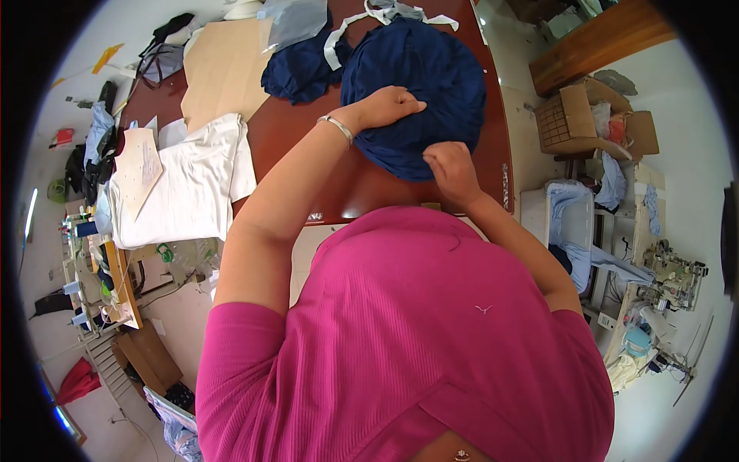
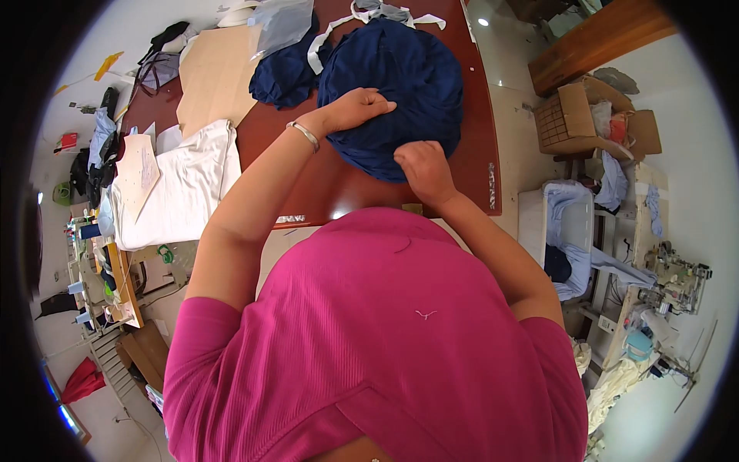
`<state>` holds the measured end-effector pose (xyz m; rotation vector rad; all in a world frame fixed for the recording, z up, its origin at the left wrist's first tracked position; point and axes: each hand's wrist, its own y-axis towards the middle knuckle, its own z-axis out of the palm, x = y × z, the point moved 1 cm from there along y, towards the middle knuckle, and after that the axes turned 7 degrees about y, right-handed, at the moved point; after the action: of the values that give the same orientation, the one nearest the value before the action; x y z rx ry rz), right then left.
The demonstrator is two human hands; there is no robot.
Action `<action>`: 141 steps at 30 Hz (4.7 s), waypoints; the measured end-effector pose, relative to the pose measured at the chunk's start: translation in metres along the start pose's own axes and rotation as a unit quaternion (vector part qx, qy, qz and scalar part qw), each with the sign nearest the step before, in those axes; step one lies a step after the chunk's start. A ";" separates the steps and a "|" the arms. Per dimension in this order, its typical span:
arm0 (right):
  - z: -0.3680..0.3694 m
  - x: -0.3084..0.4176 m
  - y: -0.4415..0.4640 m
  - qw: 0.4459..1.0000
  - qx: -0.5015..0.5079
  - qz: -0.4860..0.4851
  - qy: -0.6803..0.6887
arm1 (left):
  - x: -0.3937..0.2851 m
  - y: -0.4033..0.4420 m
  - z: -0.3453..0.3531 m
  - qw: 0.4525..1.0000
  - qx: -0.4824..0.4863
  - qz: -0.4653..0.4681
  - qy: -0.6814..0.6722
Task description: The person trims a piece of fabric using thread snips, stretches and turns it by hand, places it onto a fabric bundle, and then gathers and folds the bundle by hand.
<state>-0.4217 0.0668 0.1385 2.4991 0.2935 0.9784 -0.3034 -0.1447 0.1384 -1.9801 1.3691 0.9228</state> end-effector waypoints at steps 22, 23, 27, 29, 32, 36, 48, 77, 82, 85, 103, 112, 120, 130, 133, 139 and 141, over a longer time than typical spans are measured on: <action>-0.018 -0.011 0.035 0.966 0.194 -0.172 -0.013 | -0.009 -0.007 -0.011 0.998 -0.054 -0.044 -0.002; -0.018 -0.012 0.035 0.969 0.176 -0.175 -0.007 | -0.012 -0.006 -0.014 0.997 -0.043 -0.058 -0.002; -0.022 -0.008 0.053 0.996 0.044 -0.023 0.068 | -0.017 -0.004 -0.023 0.999 -0.037 -0.034 -0.005; -0.027 -0.006 0.067 0.994 0.003 0.069 0.081 | -0.017 -0.004 -0.024 1.000 -0.024 -0.018 -0.008; -0.026 -0.018 0.080 0.998 0.014 0.065 0.019 | -0.016 -0.001 -0.017 0.990 -0.053 -0.052 -0.124; -0.022 -0.020 0.082 0.997 0.014 0.080 0.014 | -0.031 -0.013 -0.014 0.990 -0.017 0.032 0.138; 0.006 -0.021 0.010 0.998 0.016 -0.049 -0.041 | -0.045 0.005 -0.049 0.991 -0.034 0.040 0.124; -0.021 -0.016 0.052 0.996 -0.042 0.071 0.015 | -0.018 -0.005 -0.011 0.996 -0.007 0.028 0.082; -0.017 -0.013 0.060 0.997 -0.032 0.064 -0.020 | -0.044 -0.026 0.000 0.984 -0.055 0.028 0.169; -0.013 -0.013 0.054 0.996 -0.038 0.074 -0.017 | -0.042 -0.024 0.014 0.975 -0.116 0.029 0.189; 0.013 -0.031 0.012 0.980 0.069 0.136 0.127 | -0.018 -0.008 -0.004 0.990 -0.091 0.064 0.090; 0.010 -0.034 0.013 0.986 0.086 0.101 0.104 | -0.023 -0.010 -0.007 0.993 -0.064 0.054 0.084; 0.014 -0.037 0.011 0.987 0.074 0.109 0.086 | -0.016 -0.007 -0.003 0.992 -0.063 0.061 0.088; 0.004 -0.016 0.018 0.981 -0.038 0.167 0.096 | -0.020 -0.014 -0.006 0.995 -0.035 0.022 0.090; 0.001 -0.014 0.026 0.986 -0.077 0.132 0.060 | -0.025 -0.022 0.000 0.994 -0.013 0.025 0.108; -0.003 -0.010 0.040 0.994 -0.076 0.075 0.013 | -0.039 -0.026 0.018 0.981 -0.071 0.016 0.181; -0.008 -0.007 0.035 0.997 -0.071 0.024 -0.021 | -0.033 -0.023 0.017 0.979 -0.111 0.028 0.171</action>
<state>-0.4310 0.0358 0.1564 2.4038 0.1451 0.9305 -0.2941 -0.1055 0.1555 -2.3661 1.5711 0.8161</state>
